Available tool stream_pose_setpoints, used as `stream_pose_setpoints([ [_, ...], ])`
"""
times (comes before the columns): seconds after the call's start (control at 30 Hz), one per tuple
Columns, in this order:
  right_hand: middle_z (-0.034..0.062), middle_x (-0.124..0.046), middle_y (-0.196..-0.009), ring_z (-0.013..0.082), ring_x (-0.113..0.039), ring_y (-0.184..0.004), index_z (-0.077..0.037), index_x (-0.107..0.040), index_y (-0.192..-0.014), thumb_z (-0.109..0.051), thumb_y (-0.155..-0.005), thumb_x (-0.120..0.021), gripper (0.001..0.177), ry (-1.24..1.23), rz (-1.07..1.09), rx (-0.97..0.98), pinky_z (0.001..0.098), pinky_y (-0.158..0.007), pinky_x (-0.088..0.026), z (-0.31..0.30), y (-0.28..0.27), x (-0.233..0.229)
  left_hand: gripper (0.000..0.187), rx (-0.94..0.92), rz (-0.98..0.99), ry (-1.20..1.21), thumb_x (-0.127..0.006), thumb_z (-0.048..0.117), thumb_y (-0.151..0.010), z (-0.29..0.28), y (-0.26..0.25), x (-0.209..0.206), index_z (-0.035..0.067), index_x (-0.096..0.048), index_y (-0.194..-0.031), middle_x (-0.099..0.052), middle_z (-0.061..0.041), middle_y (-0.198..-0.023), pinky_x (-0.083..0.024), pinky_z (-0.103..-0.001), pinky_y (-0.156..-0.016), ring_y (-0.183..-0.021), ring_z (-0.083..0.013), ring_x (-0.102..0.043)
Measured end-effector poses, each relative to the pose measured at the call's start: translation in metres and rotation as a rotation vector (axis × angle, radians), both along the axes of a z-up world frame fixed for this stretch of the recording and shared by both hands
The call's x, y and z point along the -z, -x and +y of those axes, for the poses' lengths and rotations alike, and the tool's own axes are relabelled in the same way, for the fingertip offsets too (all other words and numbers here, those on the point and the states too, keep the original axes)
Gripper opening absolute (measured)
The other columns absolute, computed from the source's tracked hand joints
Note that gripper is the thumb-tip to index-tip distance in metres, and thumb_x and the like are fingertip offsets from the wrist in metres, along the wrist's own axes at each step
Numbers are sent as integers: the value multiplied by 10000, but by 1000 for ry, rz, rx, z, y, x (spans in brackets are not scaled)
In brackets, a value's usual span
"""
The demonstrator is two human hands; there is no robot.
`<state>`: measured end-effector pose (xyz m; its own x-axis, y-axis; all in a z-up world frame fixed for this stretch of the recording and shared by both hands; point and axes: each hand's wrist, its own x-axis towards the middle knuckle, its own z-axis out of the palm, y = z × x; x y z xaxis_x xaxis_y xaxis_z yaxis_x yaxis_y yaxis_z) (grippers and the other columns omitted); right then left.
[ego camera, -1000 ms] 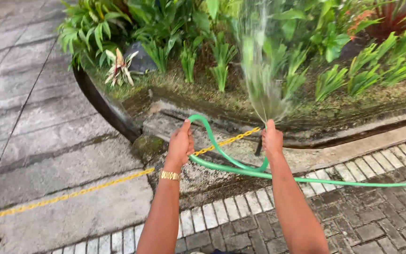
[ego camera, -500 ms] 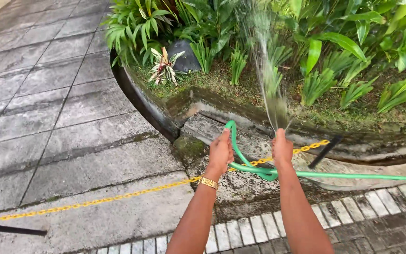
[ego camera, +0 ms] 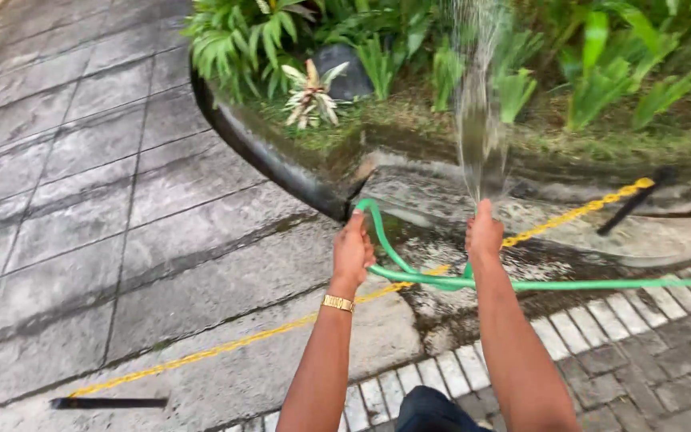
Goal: Water the plants along the edge of a brick walkway using a garden hose.
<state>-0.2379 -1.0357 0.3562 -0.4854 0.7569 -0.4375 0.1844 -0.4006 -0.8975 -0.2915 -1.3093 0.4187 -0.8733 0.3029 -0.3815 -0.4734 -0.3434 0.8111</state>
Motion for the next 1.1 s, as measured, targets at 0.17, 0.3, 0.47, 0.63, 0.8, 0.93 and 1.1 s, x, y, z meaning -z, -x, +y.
stream_pose_setpoints([
  [0.17, -40, -355, -483, 118, -283, -366, -153, -411, -585, -607, -890, -522, 558, 7, 18, -117, 330, -383, -215, -127, 65, -16, 490, -151, 34, 34, -590, 523, -981, -149, 60, -10, 155, -429, -701, -279, 67, -506, -208, -298, -357, -377, -79, -243],
  [0.3, -45, -296, -486, 126, -241, -369, -157, -403, -583, -595, -890, -506, 545, 70, 30, -204, 342, -385, -199, -207, 124, -7, 479, -243, 47, 104, -591, 500, -980, -259, 115, -17, 149, -428, -699, -285, 64, -513, -207, -297, -367, -379, -80, -232],
  [0.47, -59, -304, -491, 109, -257, -376, -160, -439, -598, -637, -895, -511, 566, 143, 57, -211, 325, -394, -192, -304, 202, 24, 458, -246, 65, 105, -583, 487, -989, -338, 172, -11, 150, -442, -715, -328, 59, -530, -205, -296, -375, -391, -79, -263],
  [0.63, -34, -314, -473, 134, -274, -360, -148, -402, -595, -607, -876, -526, 553, 114, 34, -238, 341, -378, -218, -382, 270, 24, 461, -197, 27, 121, -585, 492, -990, -390, 229, -4, 156, -433, -713, -300, 69, -525, -192, -288, -364, -388, -67, -237],
  [0.8, -31, -354, -477, 129, -301, -368, -139, -435, -579, -614, -876, -524, 567, 30, 19, -220, 339, -390, -236, -425, 311, 34, 455, -180, 0, 62, -607, 477, -977, -422, 273, 9, 151, -441, -705, -310, 53, -513, -193, -291, -356, -375, -76, -249],
  [0.93, -34, -352, -481, 126, -286, -372, -146, -419, -584, -634, -886, -511, 581, 19, -9, -205, 340, -388, -224, -464, 335, 32, 453, -133, 3, 25, -603, 479, -983, -455, 309, 21, 160, -433, -711, -305, 68, -527, -190, -289, -358, -382, -67, -252],
  [1.1, -45, -392, -469, 124, -340, -350, -180, -469, -569, -680, -868, -513, 584, 71, -14, -92, 328, -371, -249, -551, 353, 25, 478, -71, 60, -56, -600, 495, -1003, -532, 354, 37, 160, -410, -719, -292, 71, -539, -216, -284, -370, -396, -67, -258],
])
